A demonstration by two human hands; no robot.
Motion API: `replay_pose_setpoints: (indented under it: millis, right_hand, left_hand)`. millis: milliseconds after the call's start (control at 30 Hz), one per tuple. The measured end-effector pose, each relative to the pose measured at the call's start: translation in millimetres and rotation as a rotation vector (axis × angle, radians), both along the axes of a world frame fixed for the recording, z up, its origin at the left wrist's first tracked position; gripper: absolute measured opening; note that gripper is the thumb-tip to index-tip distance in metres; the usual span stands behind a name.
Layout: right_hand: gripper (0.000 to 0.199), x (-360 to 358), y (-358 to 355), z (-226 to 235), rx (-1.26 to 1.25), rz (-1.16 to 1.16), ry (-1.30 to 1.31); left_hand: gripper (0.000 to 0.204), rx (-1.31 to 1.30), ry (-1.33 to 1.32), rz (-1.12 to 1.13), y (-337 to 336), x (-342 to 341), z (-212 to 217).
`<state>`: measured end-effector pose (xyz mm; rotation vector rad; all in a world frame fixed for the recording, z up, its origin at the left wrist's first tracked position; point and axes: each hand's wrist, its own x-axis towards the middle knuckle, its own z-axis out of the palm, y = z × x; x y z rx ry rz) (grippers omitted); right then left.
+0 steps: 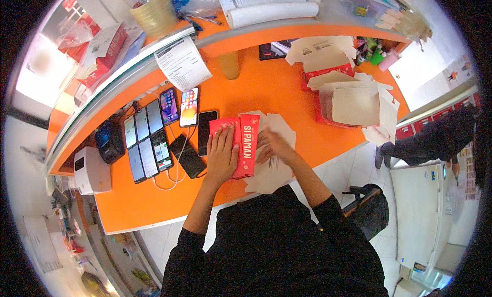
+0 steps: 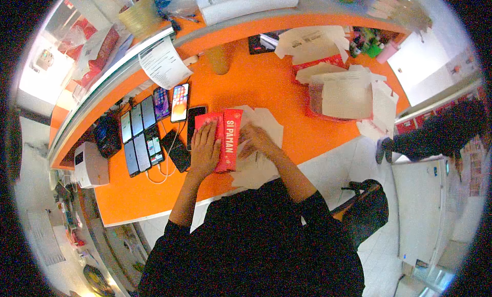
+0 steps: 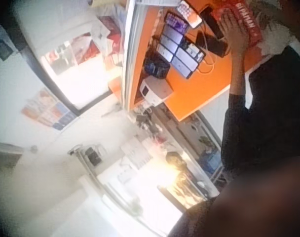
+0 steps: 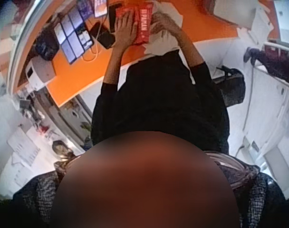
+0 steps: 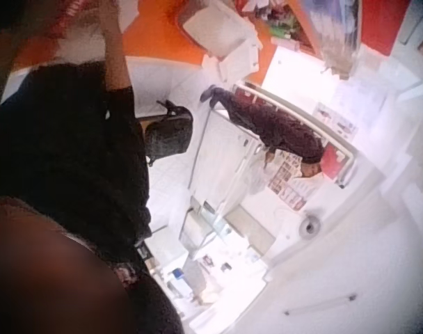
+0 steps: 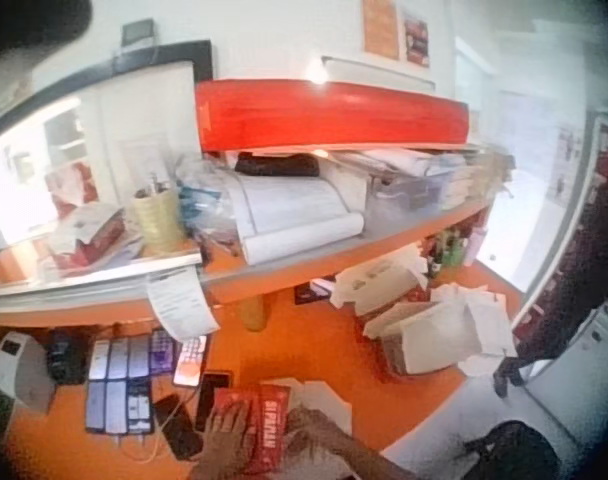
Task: The person assembles flat cardboard boxes into rectangular containers on an orange counter. They fold the side flaps and tuck the tabs to form the box structure, repeating the process for multiple units. The person handles the boxes by hand without using tools.
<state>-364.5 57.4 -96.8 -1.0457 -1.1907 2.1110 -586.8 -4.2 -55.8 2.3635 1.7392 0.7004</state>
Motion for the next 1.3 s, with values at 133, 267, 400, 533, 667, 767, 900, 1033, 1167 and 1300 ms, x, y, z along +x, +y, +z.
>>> replay_pose_setpoints:
  millis: [133, 267, 400, 533, 667, 767, 900, 1033, 1167, 1300]
  right_hand:
    - [0.05, 6.4, 41.6, -11.1, 0.835, -0.234, -0.387]
    - [0.042, -15.9, 74.0, -13.5, 0.972, 0.047, -0.22]
    - [0.03, -14.7, 84.8, -3.6, 0.968, 0.224, -0.277]
    - [0.033, -1.9, 89.4, 3.0, 0.775, 0.346, -0.26]
    - [0.04, 0.2, 98.2, 2.8, 0.728, 0.482, -0.227]
    - [0.042, -3.4, 101.5, -4.1, 0.907, 0.533, -0.253]
    - [0.038, -4.1, 95.4, -17.9, 1.018, 0.479, -0.243]
    - [0.03, -2.4, 85.6, -28.0, 0.702, 0.416, -0.106]
    - [0.027, 1.2, 81.1, -36.9, 0.653, 0.349, -0.238]
    - [0.025, 0.2, 86.8, -53.5, 0.659, 0.376, -0.333]
  left_hand:
    - [0.048, -0.069, -0.103, 0.068, 18.2, -1.4, 6.2]
    - [0.039, 0.014, -0.05, 0.079, 44.5, 6.4, 0.9]
    - [0.039, 0.045, 0.057, 0.075, 49.5, 4.6, -9.1]
    - [0.036, 0.041, 0.072, 0.093, 50.7, 1.7, -14.5]
    - [0.033, -0.015, 0.08, 0.108, 53.7, 1.9, -13.3]
    - [0.032, -0.028, 0.048, 0.11, 53.9, 2.7, -11.7]
    - [0.031, -0.018, 0.064, 0.109, 52.0, 2.9, -10.3]
    - [0.03, -0.015, 0.078, 0.099, 51.6, 1.9, -7.6]
    - [0.03, -0.011, 0.052, 0.109, 50.9, 3.6, -4.4]
    - [0.03, -0.017, 0.061, 0.097, 49.2, 4.3, -1.0]
